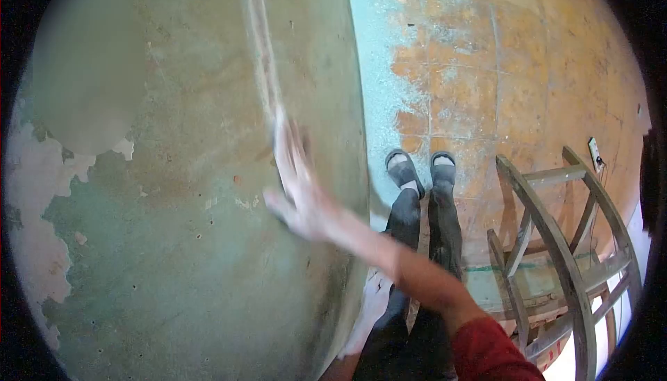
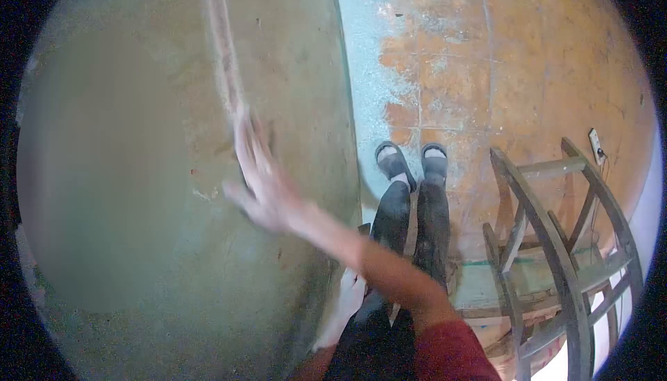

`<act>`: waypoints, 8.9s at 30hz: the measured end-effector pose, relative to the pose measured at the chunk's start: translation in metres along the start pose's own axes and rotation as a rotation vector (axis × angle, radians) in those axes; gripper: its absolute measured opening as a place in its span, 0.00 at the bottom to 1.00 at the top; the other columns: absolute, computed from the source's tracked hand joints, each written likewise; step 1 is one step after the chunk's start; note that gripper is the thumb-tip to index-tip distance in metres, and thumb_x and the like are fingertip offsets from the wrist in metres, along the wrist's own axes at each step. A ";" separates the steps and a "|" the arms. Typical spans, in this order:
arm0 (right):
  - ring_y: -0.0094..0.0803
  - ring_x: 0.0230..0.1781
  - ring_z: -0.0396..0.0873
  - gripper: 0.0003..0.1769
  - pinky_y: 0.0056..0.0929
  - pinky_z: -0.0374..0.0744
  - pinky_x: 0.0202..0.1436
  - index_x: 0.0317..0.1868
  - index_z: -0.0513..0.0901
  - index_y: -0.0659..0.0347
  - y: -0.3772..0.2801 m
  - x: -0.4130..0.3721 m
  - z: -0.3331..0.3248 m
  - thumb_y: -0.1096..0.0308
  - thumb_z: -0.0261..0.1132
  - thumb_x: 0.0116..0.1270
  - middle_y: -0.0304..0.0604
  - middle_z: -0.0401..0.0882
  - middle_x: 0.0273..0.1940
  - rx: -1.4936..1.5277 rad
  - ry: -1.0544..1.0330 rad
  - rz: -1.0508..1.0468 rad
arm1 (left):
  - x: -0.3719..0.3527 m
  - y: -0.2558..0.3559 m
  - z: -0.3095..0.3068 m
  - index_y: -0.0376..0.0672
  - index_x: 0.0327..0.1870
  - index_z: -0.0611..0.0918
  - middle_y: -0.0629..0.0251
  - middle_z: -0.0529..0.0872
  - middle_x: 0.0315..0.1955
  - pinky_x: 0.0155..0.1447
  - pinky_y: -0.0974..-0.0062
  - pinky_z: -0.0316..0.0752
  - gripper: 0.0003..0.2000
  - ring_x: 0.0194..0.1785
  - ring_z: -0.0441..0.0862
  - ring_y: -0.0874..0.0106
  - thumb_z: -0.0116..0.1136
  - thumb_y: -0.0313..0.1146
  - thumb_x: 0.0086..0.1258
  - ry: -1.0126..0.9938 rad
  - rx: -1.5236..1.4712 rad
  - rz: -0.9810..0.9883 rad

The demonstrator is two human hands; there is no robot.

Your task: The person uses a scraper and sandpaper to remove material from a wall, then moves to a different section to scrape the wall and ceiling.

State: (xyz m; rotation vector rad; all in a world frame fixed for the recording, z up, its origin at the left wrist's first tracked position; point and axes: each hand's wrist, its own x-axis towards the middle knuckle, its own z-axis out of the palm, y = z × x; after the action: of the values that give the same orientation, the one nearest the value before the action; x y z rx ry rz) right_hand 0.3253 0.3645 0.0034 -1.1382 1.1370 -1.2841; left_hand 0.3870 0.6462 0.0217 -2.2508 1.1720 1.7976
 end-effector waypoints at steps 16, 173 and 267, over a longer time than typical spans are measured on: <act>0.44 0.78 0.51 0.32 0.33 0.51 0.78 0.77 0.48 0.68 -0.049 -0.098 0.059 0.73 0.48 0.76 0.58 0.48 0.77 0.418 0.528 0.541 | -0.001 -0.001 0.004 0.39 0.39 0.82 0.57 0.81 0.34 0.46 0.69 0.70 0.12 0.41 0.77 0.66 0.52 0.38 0.74 0.004 -0.137 0.009; 0.21 0.18 0.70 0.15 0.24 0.71 0.23 0.33 0.74 0.62 -0.056 0.444 -0.230 0.60 0.54 0.73 0.36 0.72 0.21 -1.711 -1.869 0.573 | 0.264 0.467 -0.095 0.38 0.58 0.80 0.43 0.82 0.48 0.46 0.68 0.76 0.18 0.44 0.85 0.54 0.49 0.20 0.68 2.220 -2.215 -0.100; 0.14 0.15 0.71 0.36 0.15 0.68 0.14 0.71 0.62 0.70 -0.075 0.254 -0.150 0.70 0.67 0.66 0.36 0.77 0.30 -0.831 -1.891 0.551 | 0.218 0.457 0.045 0.30 0.45 0.80 0.68 0.75 0.28 0.42 0.76 0.68 0.20 0.36 0.70 0.78 0.51 0.44 0.78 1.736 -2.196 0.129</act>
State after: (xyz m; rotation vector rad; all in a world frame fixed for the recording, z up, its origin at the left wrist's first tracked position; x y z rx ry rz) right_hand 0.1634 0.1148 0.0672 -1.6664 0.2747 0.9096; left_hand 0.1027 0.2249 0.0099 1.0043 0.7265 0.1121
